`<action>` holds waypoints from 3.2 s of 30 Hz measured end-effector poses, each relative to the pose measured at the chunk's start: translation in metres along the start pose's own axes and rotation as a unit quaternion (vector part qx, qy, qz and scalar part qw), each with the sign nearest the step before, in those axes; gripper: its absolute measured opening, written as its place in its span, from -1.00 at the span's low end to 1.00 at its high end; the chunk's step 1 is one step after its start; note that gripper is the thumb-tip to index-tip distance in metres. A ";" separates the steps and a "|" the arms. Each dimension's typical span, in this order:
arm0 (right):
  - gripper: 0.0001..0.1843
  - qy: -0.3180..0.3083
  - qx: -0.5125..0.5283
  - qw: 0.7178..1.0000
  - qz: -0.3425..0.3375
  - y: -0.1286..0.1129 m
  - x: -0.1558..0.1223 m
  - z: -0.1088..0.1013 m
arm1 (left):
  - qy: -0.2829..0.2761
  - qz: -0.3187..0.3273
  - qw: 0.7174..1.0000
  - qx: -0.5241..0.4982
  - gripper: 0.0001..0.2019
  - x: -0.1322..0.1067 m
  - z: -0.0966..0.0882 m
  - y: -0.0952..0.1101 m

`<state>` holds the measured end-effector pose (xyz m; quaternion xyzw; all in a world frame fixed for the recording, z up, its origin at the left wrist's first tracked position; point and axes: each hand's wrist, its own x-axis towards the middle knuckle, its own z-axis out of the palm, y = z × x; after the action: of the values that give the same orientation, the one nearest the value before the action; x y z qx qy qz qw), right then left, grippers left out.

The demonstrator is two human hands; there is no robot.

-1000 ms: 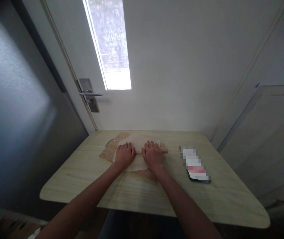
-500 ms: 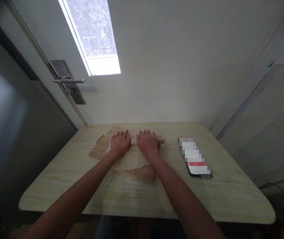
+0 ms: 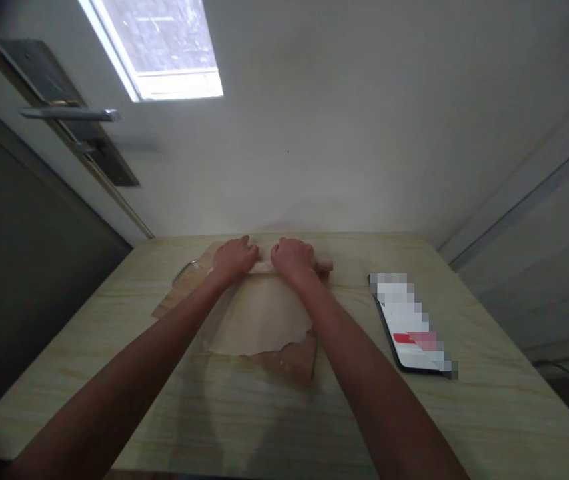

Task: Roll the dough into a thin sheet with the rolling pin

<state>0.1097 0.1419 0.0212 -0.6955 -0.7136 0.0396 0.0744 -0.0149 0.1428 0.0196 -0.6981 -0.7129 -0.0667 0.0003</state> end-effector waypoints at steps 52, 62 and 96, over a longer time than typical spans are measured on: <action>-0.55 0.099 -0.061 0.989 -0.095 -0.003 -0.094 0.010 | 0.088 0.045 0.995 0.013 -0.59 -0.095 -0.004 -0.006; -0.54 0.137 -0.047 0.984 -0.102 0.000 -0.088 0.021 | 0.099 0.032 0.995 0.008 -0.60 -0.091 -0.001 -0.004; -0.48 0.023 -0.012 1.000 -0.002 -0.010 0.017 0.007 | 0.041 -0.046 0.996 -0.060 -0.64 0.018 0.009 -0.002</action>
<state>0.0982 0.1588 0.0168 -0.6956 -0.7136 0.0150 0.0819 -0.0160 0.1612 0.0121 -0.6597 -0.7386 -0.1379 -0.0148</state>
